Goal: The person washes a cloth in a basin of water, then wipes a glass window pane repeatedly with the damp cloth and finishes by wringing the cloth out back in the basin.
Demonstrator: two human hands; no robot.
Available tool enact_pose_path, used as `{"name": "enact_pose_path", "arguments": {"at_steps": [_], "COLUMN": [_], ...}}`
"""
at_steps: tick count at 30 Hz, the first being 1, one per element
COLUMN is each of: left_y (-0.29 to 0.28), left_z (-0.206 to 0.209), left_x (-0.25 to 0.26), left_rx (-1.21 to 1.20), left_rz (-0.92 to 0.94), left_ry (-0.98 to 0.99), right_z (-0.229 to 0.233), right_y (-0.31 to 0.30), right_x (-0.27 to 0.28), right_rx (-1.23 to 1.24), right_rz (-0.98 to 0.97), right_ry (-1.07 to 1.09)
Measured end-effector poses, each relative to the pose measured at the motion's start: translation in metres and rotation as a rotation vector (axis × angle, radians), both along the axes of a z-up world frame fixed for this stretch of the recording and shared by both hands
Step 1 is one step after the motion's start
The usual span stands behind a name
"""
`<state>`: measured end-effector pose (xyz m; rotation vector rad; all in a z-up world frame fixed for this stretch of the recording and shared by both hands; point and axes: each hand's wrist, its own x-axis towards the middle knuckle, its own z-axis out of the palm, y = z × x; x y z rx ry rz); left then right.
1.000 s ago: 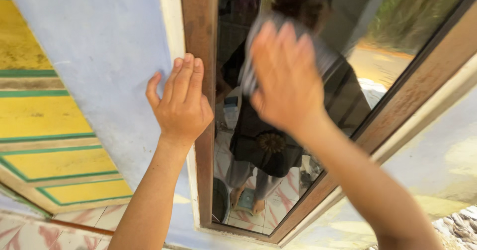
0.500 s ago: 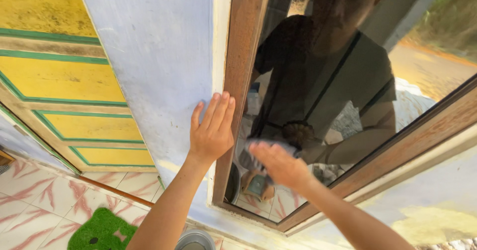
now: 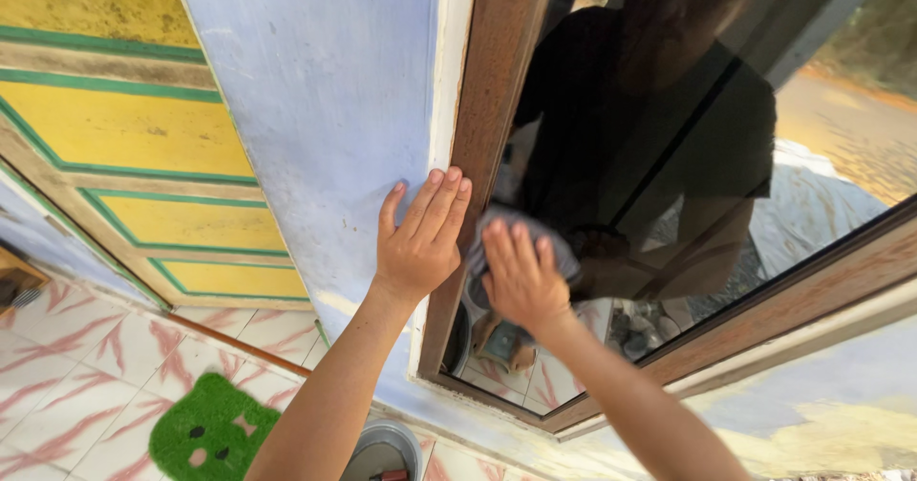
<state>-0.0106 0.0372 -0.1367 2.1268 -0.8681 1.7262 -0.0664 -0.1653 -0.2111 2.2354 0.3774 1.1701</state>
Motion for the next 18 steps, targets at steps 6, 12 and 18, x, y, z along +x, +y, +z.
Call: {"name": "enact_pose_path", "arguments": {"at_steps": [6, 12, 18], "left_y": [-0.002, -0.001, 0.002], "left_z": [-0.016, -0.031, -0.034], "left_x": [0.000, 0.000, -0.005], "left_rx": [0.022, 0.034, 0.044], "left_rz": [0.018, 0.023, 0.006], "left_ry": [0.025, 0.041, 0.060], "right_z": [-0.206, -0.282, -0.167], "right_y": [-0.020, -0.047, -0.085], "right_x": [-0.012, -0.032, -0.064], "right_rx": [-0.176, -0.315, 0.349], "right_rz": [0.161, 0.191, 0.108], "right_ry": [0.199, 0.748, 0.866]}}
